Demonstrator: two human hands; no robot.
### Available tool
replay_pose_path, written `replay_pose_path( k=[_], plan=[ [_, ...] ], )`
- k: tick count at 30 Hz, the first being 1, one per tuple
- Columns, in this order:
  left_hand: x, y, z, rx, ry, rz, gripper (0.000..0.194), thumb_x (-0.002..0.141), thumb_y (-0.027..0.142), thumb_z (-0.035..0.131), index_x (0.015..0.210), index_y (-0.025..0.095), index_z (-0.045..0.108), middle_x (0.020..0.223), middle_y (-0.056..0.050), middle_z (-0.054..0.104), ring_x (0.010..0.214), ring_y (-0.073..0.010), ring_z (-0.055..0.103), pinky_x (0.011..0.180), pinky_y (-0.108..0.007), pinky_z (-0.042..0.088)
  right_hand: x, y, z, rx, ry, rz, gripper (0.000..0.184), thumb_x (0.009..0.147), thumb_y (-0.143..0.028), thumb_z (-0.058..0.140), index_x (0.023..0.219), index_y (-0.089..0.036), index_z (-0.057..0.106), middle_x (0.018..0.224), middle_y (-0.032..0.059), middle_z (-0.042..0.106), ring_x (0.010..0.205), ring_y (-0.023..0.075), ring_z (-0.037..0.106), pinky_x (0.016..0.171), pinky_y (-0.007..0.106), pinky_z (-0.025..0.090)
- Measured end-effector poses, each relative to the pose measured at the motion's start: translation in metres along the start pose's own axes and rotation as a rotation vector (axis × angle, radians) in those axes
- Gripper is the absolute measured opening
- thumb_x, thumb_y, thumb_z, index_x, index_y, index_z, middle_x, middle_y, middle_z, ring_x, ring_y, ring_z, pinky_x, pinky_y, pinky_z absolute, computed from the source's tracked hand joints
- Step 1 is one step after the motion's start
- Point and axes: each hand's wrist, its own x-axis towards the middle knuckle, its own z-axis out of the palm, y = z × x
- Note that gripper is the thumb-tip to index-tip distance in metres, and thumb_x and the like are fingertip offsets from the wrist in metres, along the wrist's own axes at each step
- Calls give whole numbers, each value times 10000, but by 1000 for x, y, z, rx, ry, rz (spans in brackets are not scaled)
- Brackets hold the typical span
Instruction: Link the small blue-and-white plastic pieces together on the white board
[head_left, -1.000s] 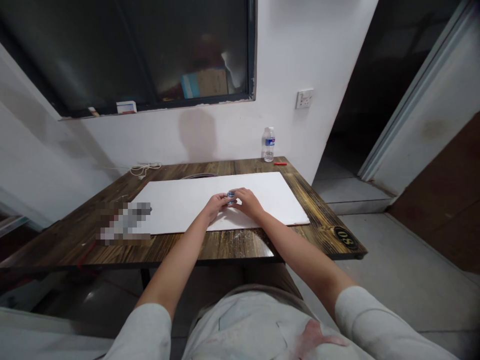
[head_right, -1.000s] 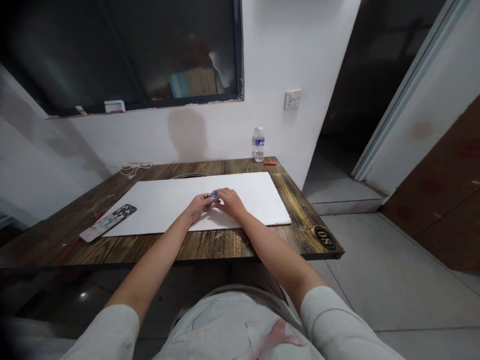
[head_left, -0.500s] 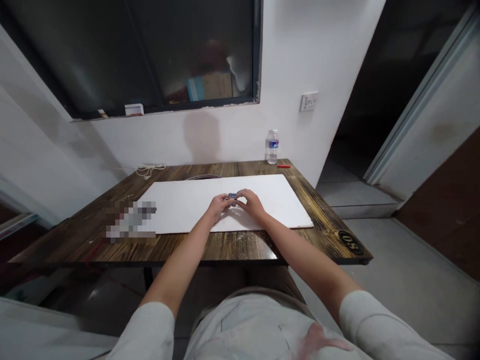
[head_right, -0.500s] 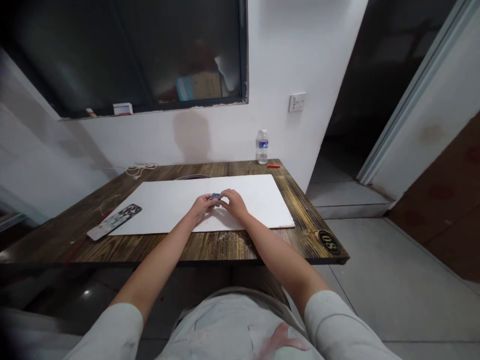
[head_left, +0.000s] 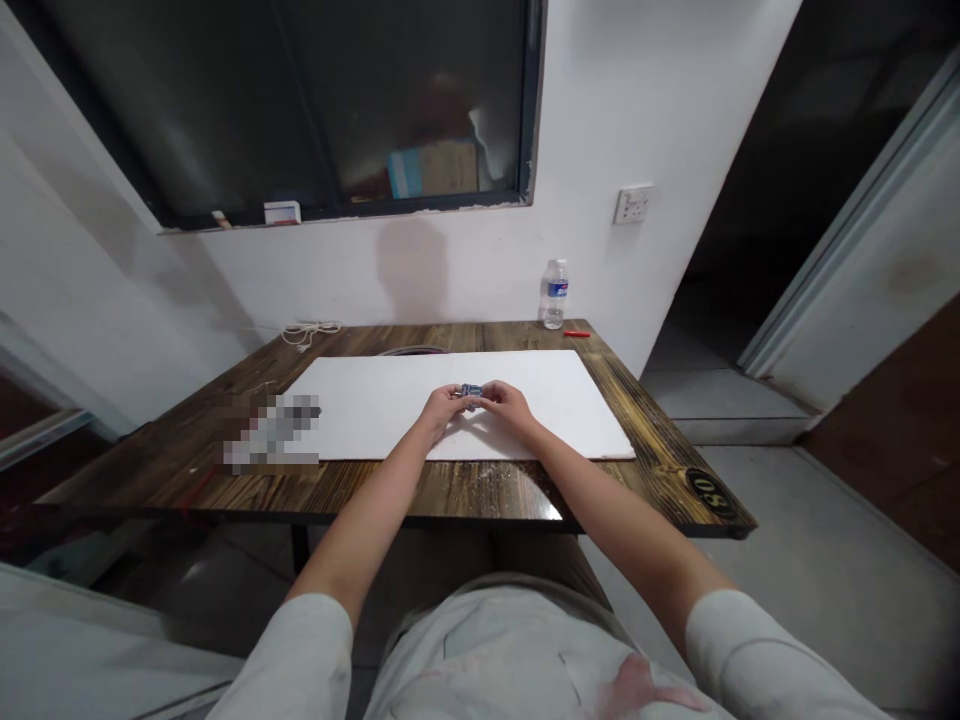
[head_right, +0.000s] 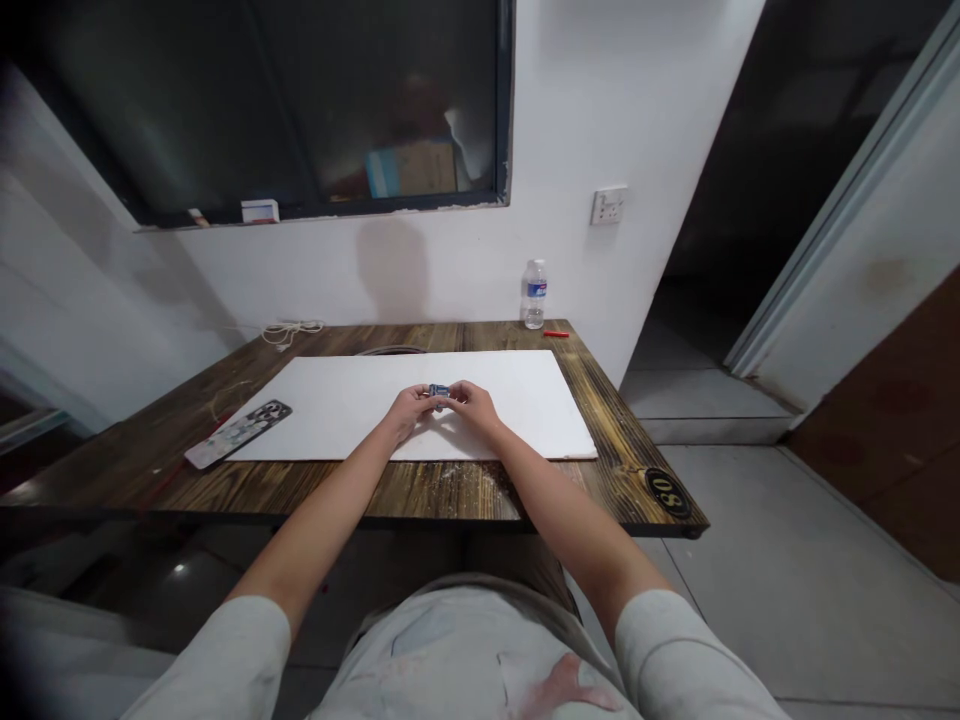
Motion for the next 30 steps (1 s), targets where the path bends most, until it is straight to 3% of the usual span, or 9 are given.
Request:
replay_pose_path(
  k=[3, 11, 22, 30],
  plan=[
    [-1, 2, 0, 11, -4, 1, 416, 477, 358, 916, 753, 145, 689, 655, -27, 661, 617, -141, 565, 618, -281, 387, 0, 1, 2, 125, -30, 84, 387, 650, -548, 765, 714, -188, 637, 660, -4, 641, 610, 142, 560, 593, 270, 424],
    [-1, 1, 0, -20, -59, -22, 458, 499, 418, 902, 816, 140, 725, 746, -57, 706, 665, -144, 601, 650, -268, 402, -4, -12, -2, 204, 41, 246, 351, 591, -490, 788, 690, -178, 659, 597, -1, 619, 576, 140, 539, 593, 280, 407],
    [-2, -2, -1, 72, -17, 25, 426, 495, 372, 900, 785, 140, 691, 650, -23, 664, 608, -140, 574, 590, -258, 373, -4, -12, 1, 256, -10, 242, 288, 598, -447, 748, 648, -175, 665, 578, 6, 620, 586, 145, 534, 611, 283, 400],
    [4, -5, -2, -25, -34, -6, 458, 490, 339, 904, 841, 131, 696, 732, -41, 704, 647, -137, 619, 622, -253, 411, -4, -12, -1, 345, 4, 269, 296, 618, -447, 748, 670, -166, 671, 564, -2, 609, 563, 134, 522, 614, 281, 397]
  ],
)
